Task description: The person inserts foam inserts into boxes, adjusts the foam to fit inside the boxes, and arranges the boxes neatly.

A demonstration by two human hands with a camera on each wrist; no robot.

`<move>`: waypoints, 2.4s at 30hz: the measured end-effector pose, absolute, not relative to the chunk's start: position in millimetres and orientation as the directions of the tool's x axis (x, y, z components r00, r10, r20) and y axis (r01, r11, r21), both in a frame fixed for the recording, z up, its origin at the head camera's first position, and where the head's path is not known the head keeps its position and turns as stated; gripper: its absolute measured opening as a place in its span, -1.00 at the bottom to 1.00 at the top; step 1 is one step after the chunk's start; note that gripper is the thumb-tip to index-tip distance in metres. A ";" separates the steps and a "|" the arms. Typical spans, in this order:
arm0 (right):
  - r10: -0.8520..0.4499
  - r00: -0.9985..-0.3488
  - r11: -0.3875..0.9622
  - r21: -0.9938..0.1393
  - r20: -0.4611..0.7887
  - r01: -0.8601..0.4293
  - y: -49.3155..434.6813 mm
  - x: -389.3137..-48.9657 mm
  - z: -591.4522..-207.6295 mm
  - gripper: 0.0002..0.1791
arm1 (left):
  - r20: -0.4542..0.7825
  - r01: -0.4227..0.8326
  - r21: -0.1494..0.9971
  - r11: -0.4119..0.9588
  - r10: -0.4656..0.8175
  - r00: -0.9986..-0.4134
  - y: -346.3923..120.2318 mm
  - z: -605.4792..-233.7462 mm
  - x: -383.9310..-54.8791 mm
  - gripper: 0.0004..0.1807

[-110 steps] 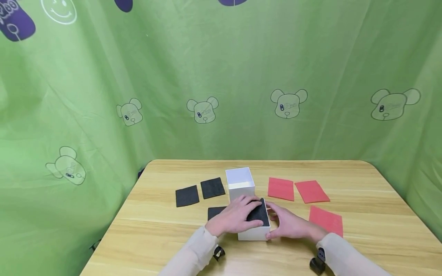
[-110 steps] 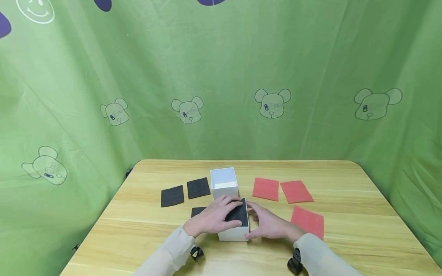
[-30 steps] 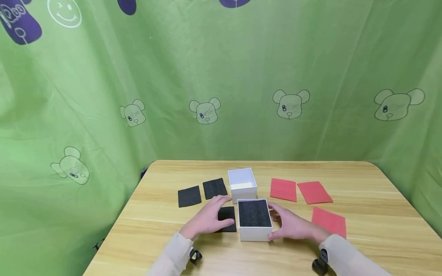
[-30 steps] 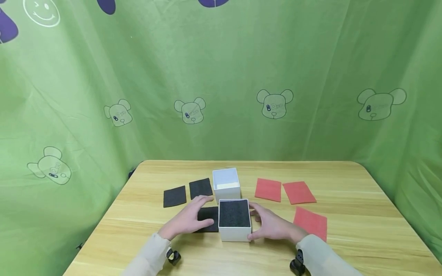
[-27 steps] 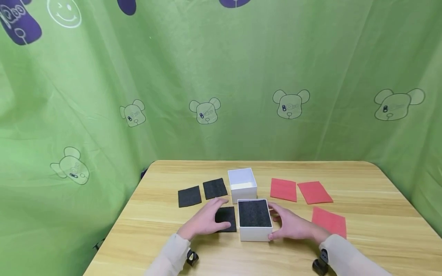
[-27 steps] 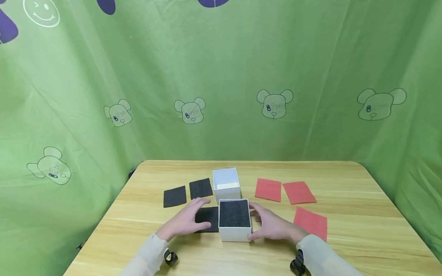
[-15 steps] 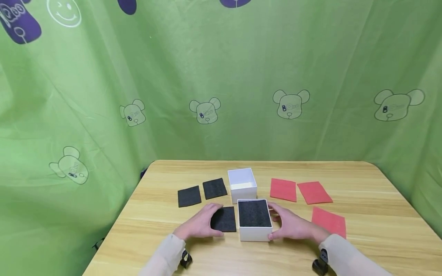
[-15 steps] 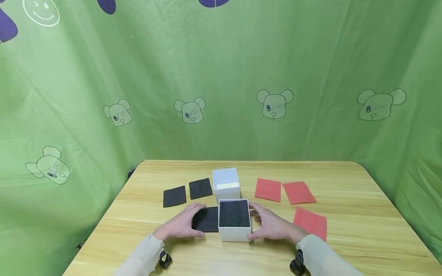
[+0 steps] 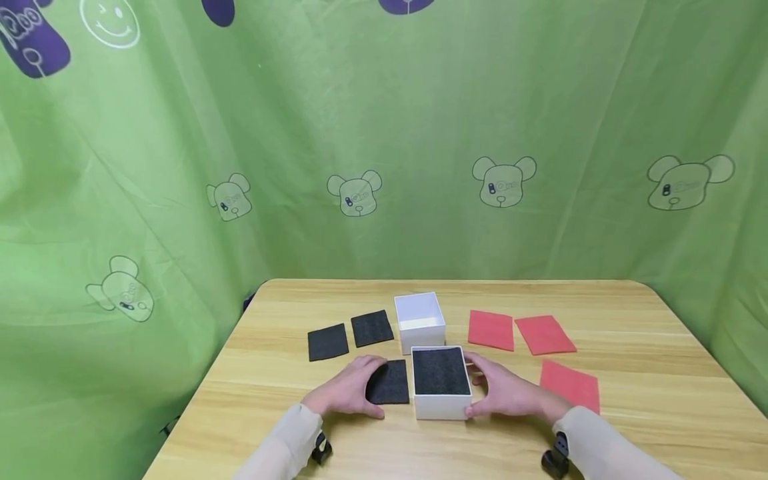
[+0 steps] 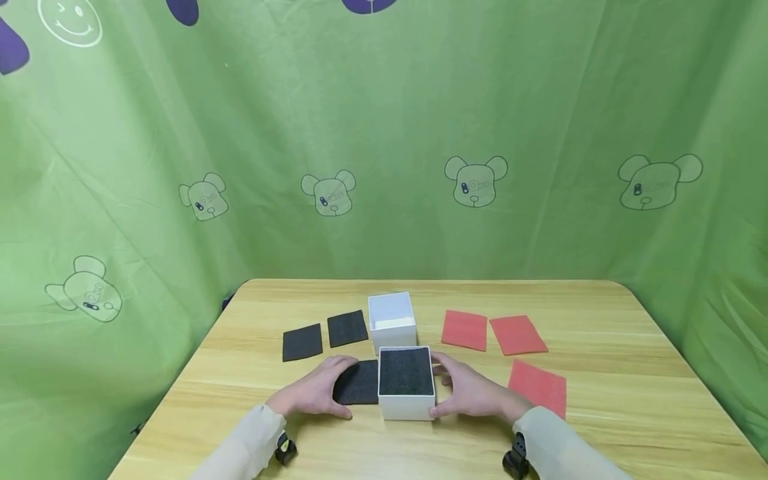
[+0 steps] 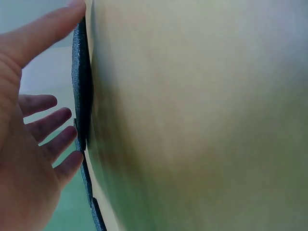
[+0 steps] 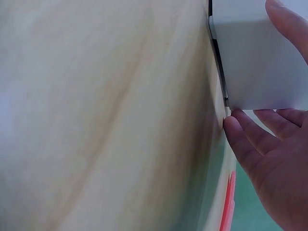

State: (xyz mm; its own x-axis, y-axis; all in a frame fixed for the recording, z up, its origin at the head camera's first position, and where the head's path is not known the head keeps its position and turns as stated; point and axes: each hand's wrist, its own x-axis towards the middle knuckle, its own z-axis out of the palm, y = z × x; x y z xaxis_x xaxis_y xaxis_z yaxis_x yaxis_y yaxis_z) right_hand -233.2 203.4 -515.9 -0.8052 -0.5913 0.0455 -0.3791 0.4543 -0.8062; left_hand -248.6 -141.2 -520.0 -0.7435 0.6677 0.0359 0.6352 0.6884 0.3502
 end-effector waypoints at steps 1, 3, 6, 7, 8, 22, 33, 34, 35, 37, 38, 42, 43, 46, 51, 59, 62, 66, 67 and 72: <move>-0.591 -0.805 0.455 -0.806 0.046 -0.380 203.5 -233.3 -516.0 0.20 | 0.031 0.633 0.343 0.694 0.665 -0.746 -141.2 -520.2 -249.0 0.07; -0.592 -0.804 0.453 -0.806 0.048 -0.382 203.8 -234.0 -516.9 0.21 | 0.019 0.624 0.336 0.706 0.657 -0.753 -141.3 -520.5 -250.0 0.08; -0.590 -0.806 0.453 -0.808 0.046 -0.378 204.4 -234.8 -518.3 0.22 | 0.007 0.616 0.336 0.712 0.653 -0.758 -140.9 -520.3 -251.4 0.10; -0.590 -0.806 0.450 -0.809 0.047 -0.377 204.4 -234.8 -518.7 0.22 | 0.004 0.613 0.341 0.712 0.652 -0.759 -141.0 -520.3 -251.7 0.10; -0.591 -0.806 0.448 -0.811 0.047 -0.376 204.4 -234.8 -518.9 0.22 | -0.001 0.611 0.344 0.713 0.651 -0.759 -141.0 -520.3 -252.1 0.10; -0.594 -0.803 0.446 -0.816 0.037 -0.367 203.9 -234.0 -518.2 0.22 | -0.033 0.591 0.358 0.723 0.642 -0.766 -143.1 -520.0 -256.5 0.09; -0.591 -0.806 0.442 -0.820 0.039 -0.364 203.0 -232.7 -517.3 0.23 | -0.037 0.609 0.334 0.719 0.656 -0.754 -138.9 -517.5 -256.1 0.07; -0.591 -0.806 0.444 -0.818 0.039 -0.365 203.0 -232.9 -517.4 0.23 | -0.035 0.613 0.330 0.718 0.658 -0.752 -138.5 -517.4 -256.3 0.07; -0.590 -0.807 0.447 -0.816 0.039 -0.366 203.0 -232.9 -517.4 0.23 | -0.036 0.615 0.328 0.717 0.660 -0.751 -138.1 -517.1 -256.3 0.06; -0.592 -0.804 0.445 -0.814 0.046 -0.374 203.0 -232.9 -517.4 0.22 | -0.033 0.619 0.321 0.717 0.662 -0.749 -137.6 -517.3 -256.5 0.05; -0.594 -0.803 0.444 -0.813 0.048 -0.377 202.9 -232.8 -517.2 0.22 | -0.030 0.621 0.318 0.716 0.663 -0.748 -137.5 -517.5 -256.6 0.05; -0.601 -0.797 0.435 -0.812 0.059 -0.388 202.9 -232.8 -517.0 0.21 | -0.025 0.622 0.313 0.718 0.661 -0.750 -137.6 -519.2 -257.4 0.04; -0.601 -0.797 0.435 -0.813 0.059 -0.388 202.8 -232.8 -516.9 0.21 | -0.023 0.622 0.315 0.717 0.661 -0.750 -137.8 -519.7 -257.6 0.03; -0.599 -0.799 0.436 -0.812 0.059 -0.387 202.9 -232.9 -517.0 0.21 | -0.019 0.616 0.335 0.713 0.658 -0.752 -138.7 -520.3 -257.6 0.03; -0.598 -0.800 0.441 -0.811 0.054 -0.384 202.9 -233.1 -517.1 0.20 | 0.002 0.608 0.384 0.695 0.658 -0.753 -140.6 -519.2 -256.6 0.04; -0.594 -0.803 0.439 -0.819 0.044 -0.369 203.3 -234.0 -517.6 0.20 | 0.043 0.605 0.417 0.679 0.650 -0.759 -143.7 -516.3 -256.7 0.03; -0.593 -0.804 0.437 -0.823 0.039 -0.362 203.7 -234.3 -518.6 0.21 | 0.051 0.601 0.428 0.675 0.646 -0.762 -145.6 -514.2 -255.8 0.02; -0.588 -0.808 0.445 -0.823 0.030 -0.354 204.0 -233.4 -519.0 0.21 | 0.085 0.607 0.427 0.670 0.638 -0.765 -148.3 -511.7 -254.6 0.01; -0.588 -0.809 0.446 -0.822 0.029 -0.354 204.0 -233.2 -518.6 0.21 | 0.091 0.607 0.427 0.670 0.636 -0.766 -148.8 -510.9 -254.3 0.00; -0.603 -0.796 0.419 -0.830 0.050 -0.369 204.3 -231.8 -516.0 0.20 | 0.090 0.595 0.443 0.670 0.627 -0.773 -150.4 -507.2 -251.6 0.00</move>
State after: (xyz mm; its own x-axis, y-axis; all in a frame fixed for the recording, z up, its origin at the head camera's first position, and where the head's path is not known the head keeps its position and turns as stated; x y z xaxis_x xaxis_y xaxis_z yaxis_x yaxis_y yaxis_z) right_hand -231.8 204.3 -516.0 -0.7963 -0.6029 0.0501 -0.3693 0.4188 -0.8296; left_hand -251.6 -150.4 -507.2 -0.7734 0.6274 0.0902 0.5954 0.6704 0.4428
